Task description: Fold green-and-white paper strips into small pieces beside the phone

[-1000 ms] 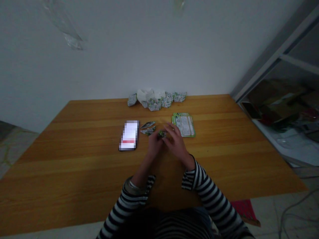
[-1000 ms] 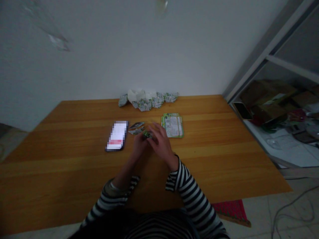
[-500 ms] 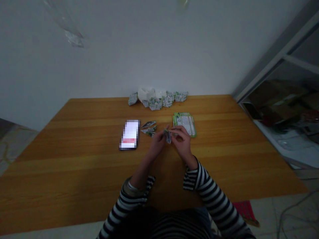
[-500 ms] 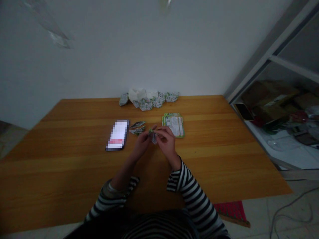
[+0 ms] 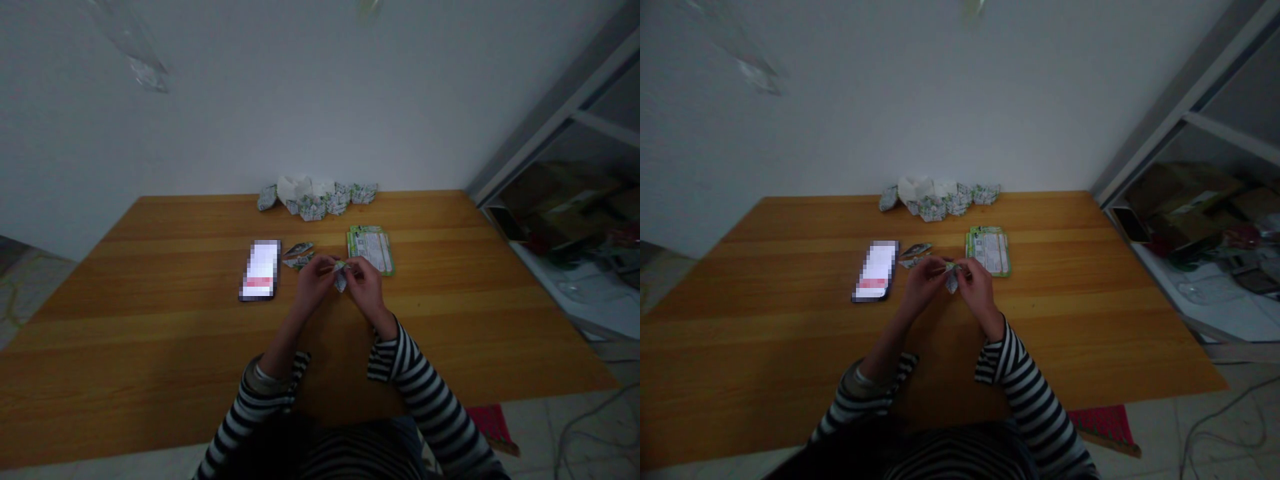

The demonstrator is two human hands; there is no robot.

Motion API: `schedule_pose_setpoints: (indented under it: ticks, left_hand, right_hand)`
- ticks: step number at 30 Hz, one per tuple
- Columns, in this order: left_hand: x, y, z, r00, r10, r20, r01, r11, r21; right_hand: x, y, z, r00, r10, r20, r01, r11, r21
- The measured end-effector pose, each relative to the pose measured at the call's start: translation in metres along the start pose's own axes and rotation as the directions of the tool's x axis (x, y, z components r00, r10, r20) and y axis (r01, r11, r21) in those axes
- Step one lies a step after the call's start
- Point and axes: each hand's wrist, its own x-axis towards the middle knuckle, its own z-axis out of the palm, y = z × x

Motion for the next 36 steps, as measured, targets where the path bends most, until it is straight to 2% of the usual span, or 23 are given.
schedule_pose_setpoints:
  ticks: [7, 10, 15, 20, 25, 30, 36]
  left_hand:
    - [-0.002, 0.007, 0.002, 0.998, 0.029, -0.061, -0.024, 0.995, 0.093]
    - [-0.002, 0.007, 0.002, 0.997, 0.073, -0.017, -0.071, 0.991, 0.112]
    - [0.000, 0.007, -0.007, 0.993, -0.033, 0.112, 0.033, 0.999, -0.003]
    - [0.003, 0.005, -0.014, 0.987, -0.071, 0.144, 0.063, 0.996, 0.064]
    - [0.002, 0.007, -0.014, 0.984, -0.090, 0.151, 0.091, 0.996, 0.004]
    - [0.001, 0.010, -0.010, 0.985, -0.123, 0.122, 0.130, 0.991, -0.044]
    - [0.000, 0.009, -0.010, 0.990, -0.086, 0.110, 0.086, 0.996, 0.011]
  right_hand:
    - [0.000, -0.005, 0.001, 0.998, -0.055, -0.001, 0.055, 0.998, -0.021]
    - [0.001, -0.006, -0.001, 0.999, -0.049, 0.013, 0.049, 0.999, -0.010]
    - [0.002, -0.005, -0.004, 0.998, -0.055, 0.043, 0.051, 0.995, 0.083]
    - [0.004, -0.008, -0.004, 0.997, -0.030, 0.077, 0.017, 0.987, 0.163]
    - [0.002, -0.005, 0.000, 0.997, -0.007, 0.081, -0.007, 0.985, 0.173]
    - [-0.004, 0.007, 0.008, 0.990, 0.132, 0.053, -0.141, 0.958, 0.251]
    - [0.001, -0.001, 0.006, 0.997, 0.075, 0.029, -0.081, 0.946, 0.315]
